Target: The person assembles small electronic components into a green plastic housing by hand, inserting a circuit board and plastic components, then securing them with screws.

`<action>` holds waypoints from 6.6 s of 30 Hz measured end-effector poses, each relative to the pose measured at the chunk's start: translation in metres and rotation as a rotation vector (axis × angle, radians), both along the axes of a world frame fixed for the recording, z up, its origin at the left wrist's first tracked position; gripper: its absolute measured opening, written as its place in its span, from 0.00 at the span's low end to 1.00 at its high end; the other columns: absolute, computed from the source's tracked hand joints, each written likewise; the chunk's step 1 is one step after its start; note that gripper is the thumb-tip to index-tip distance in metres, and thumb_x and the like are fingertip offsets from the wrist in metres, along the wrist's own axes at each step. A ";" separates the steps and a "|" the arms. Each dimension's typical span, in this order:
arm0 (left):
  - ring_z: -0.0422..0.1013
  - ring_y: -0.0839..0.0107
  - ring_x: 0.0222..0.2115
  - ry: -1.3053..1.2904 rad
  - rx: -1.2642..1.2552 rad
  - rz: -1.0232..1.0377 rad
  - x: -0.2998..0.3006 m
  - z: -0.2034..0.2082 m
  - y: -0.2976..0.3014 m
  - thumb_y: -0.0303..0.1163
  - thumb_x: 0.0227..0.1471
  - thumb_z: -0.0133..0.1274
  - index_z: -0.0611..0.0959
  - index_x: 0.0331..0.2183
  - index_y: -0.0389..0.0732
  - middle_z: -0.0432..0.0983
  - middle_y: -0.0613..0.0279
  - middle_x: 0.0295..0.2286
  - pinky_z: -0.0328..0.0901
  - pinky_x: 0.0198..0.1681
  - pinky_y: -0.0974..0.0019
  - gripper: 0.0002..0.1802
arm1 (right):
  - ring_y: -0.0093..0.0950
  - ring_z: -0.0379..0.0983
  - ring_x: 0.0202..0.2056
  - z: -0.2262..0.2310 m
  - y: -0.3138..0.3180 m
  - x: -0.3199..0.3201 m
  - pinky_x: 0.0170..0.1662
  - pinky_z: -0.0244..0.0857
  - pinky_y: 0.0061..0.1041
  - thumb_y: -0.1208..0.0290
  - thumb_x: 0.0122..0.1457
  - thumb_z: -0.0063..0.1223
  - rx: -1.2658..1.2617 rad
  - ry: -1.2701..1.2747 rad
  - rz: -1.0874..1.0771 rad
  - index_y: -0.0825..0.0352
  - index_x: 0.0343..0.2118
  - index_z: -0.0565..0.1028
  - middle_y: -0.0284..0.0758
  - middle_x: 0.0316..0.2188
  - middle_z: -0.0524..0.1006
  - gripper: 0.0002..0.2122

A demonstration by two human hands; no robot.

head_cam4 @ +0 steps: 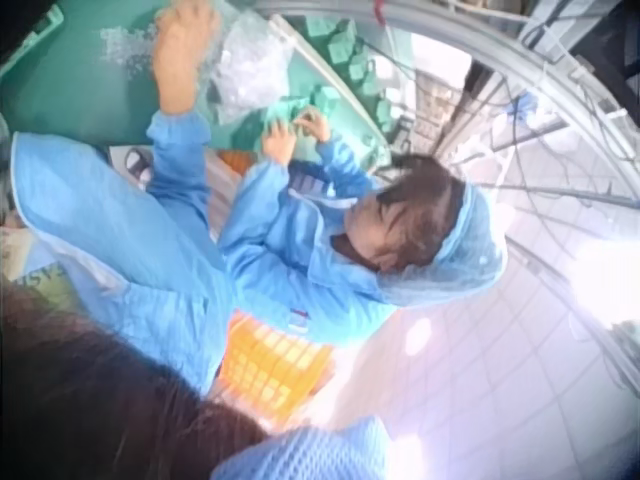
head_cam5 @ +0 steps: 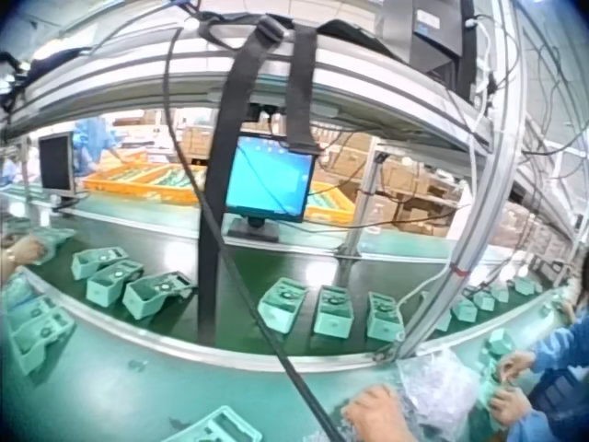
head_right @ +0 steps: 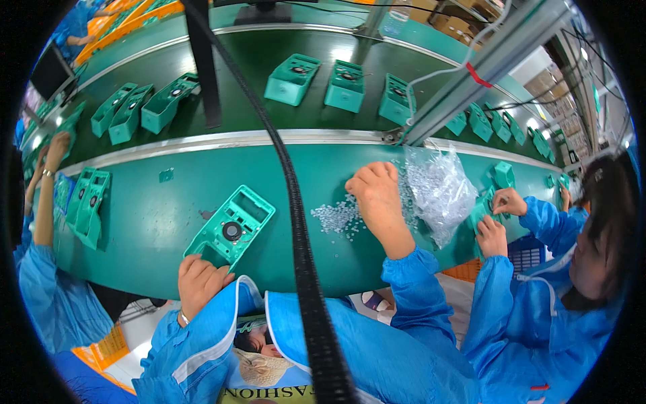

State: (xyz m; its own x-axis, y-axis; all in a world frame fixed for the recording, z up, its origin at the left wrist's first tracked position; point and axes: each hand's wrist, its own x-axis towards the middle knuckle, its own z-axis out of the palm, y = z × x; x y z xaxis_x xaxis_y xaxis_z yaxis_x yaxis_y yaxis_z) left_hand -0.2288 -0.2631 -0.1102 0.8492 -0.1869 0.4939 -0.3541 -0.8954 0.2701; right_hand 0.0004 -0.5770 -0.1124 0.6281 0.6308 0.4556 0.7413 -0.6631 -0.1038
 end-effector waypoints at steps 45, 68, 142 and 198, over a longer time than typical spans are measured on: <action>0.72 0.67 0.31 -0.051 -0.010 0.020 0.019 0.007 0.029 0.31 0.42 0.66 0.82 0.28 0.48 0.73 0.70 0.24 0.64 0.53 0.49 0.09 | 0.29 0.70 0.42 0.056 0.126 -0.051 0.50 0.57 0.33 0.71 0.50 0.68 0.086 0.534 0.433 0.57 0.31 0.85 0.26 0.31 0.80 0.05; 0.71 0.57 0.48 -0.367 0.362 0.524 0.270 -0.008 0.168 0.42 0.51 0.62 0.81 0.46 0.44 0.79 0.64 0.39 0.62 0.51 0.53 0.22 | 0.33 0.72 0.36 0.005 -0.014 -0.004 0.42 0.63 0.34 0.73 0.50 0.66 0.166 0.173 -0.120 0.60 0.28 0.82 0.30 0.28 0.75 0.03; 0.70 0.57 0.42 0.043 -0.133 -0.053 -0.040 -0.012 0.023 0.30 0.42 0.61 0.82 0.30 0.38 0.73 0.59 0.35 0.66 0.50 0.54 0.10 | 0.34 0.68 0.48 0.008 0.191 -0.111 0.57 0.56 0.43 0.73 0.50 0.58 0.072 0.167 0.296 0.61 0.38 0.83 0.30 0.37 0.74 0.11; 0.70 0.66 0.41 0.049 0.140 -0.066 -0.025 0.003 0.041 0.33 0.41 0.55 0.77 0.23 0.46 0.70 0.66 0.27 0.65 0.59 0.51 0.04 | 0.34 0.70 0.42 0.037 0.165 -0.076 0.49 0.61 0.34 0.74 0.46 0.67 -0.061 0.546 0.709 0.60 0.29 0.78 0.29 0.32 0.75 0.08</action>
State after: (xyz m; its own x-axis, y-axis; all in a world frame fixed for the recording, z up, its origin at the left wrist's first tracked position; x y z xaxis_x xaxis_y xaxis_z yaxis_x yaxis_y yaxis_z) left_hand -0.2541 -0.2221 -0.1076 0.8551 -0.3070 0.4177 -0.4026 -0.9009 0.1621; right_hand -0.0760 -0.4124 -0.0749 0.2008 0.9665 0.1600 0.8364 -0.0841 -0.5417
